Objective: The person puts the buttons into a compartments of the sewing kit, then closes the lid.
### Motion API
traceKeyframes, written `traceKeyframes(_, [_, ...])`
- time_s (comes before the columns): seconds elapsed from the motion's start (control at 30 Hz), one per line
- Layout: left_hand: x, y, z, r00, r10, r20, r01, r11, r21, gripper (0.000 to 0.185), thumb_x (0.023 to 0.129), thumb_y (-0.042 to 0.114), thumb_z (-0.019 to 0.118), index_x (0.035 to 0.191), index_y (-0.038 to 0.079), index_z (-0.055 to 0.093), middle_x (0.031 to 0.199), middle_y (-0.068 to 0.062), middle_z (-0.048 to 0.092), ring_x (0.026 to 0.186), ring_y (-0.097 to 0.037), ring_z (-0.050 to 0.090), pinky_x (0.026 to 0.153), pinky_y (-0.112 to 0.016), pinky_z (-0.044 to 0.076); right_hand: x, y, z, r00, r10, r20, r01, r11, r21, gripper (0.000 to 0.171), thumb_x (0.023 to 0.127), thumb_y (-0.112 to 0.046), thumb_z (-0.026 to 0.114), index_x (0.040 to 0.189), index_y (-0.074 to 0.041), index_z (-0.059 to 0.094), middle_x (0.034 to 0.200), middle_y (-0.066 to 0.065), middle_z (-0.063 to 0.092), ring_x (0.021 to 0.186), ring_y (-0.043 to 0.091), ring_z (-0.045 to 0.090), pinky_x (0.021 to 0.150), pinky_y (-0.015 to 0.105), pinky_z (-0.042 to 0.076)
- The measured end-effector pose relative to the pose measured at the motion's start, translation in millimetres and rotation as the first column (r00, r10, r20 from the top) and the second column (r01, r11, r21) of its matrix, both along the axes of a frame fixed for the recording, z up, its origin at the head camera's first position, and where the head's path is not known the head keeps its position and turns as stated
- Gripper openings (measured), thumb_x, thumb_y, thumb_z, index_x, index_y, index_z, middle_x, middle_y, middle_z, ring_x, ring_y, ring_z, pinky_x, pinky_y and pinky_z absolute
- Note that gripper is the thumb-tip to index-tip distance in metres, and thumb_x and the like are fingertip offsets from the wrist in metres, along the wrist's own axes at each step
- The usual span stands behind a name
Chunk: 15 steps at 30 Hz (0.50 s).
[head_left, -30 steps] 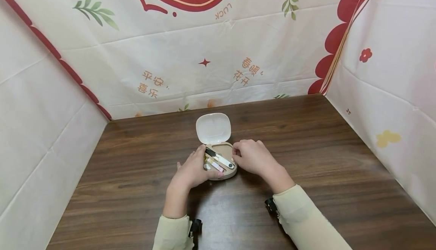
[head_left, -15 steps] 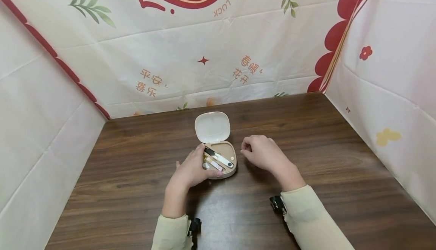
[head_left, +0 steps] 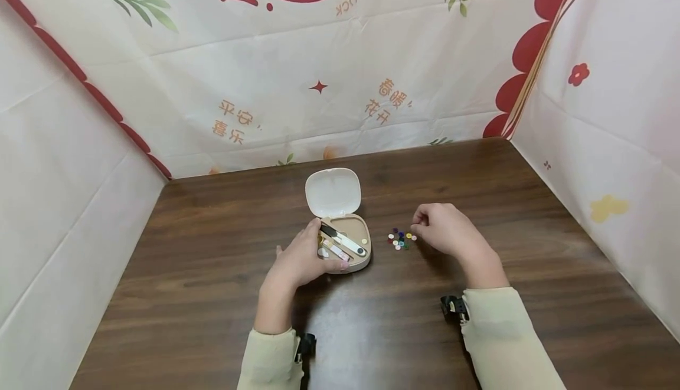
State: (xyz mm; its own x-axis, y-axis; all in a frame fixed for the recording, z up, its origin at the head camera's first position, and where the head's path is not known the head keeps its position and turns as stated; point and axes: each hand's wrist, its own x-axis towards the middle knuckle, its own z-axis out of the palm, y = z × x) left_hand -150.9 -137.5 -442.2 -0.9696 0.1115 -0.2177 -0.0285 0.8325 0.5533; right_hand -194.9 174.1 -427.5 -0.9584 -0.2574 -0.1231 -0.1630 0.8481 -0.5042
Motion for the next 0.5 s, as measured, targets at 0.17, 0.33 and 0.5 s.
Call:
traceKeyframes(0.17, [-2.8,2,2.6,1.000,0.004,-0.006,-0.004,1.000,0.005,0.106,0.076,0.059,0.092,0.160,0.023,0.038,0.162,-0.009,0.052,0.154,-0.031,0.047,0.117,-0.087,0.016,-3.6,9,-6.4,1.000,-0.013,0.018,0.012,0.999,0.034,0.010,0.102,-0.019,0.069,0.101,-0.009,0.072,0.085,0.005,0.066,0.077,0.020,0.058,0.071,0.036,0.048])
traceKeyframes(0.33, [-1.7,1,2.9,1.000,0.012,0.006,-0.012,1.000,0.004,0.108,0.076,0.059,0.092,0.162,0.024,0.037,0.162,-0.010,0.052,0.154,-0.032,0.047,0.118,-0.087,0.016,-5.4,9,-14.0,1.000,0.001,0.029,-0.003,0.999,0.054,0.010,0.102,-0.018,0.070,0.097,-0.010,0.073,0.084,0.004,0.066,0.075,0.019,0.057,0.069,0.035,0.047])
traceKeyframes(0.5, [-1.0,1,1.7,1.000,0.011,0.012,-0.011,1.000,0.006,0.108,0.076,0.058,0.092,0.162,0.024,0.036,0.165,-0.008,0.049,0.155,-0.032,0.045,0.118,-0.087,0.015,-6.6,8,-19.0,0.999,-0.001,0.033,-0.001,0.998,0.063,0.010,0.101,-0.018,0.071,0.097,-0.009,0.073,0.085,0.005,0.068,0.075,0.019,0.058,0.070,0.036,0.047])
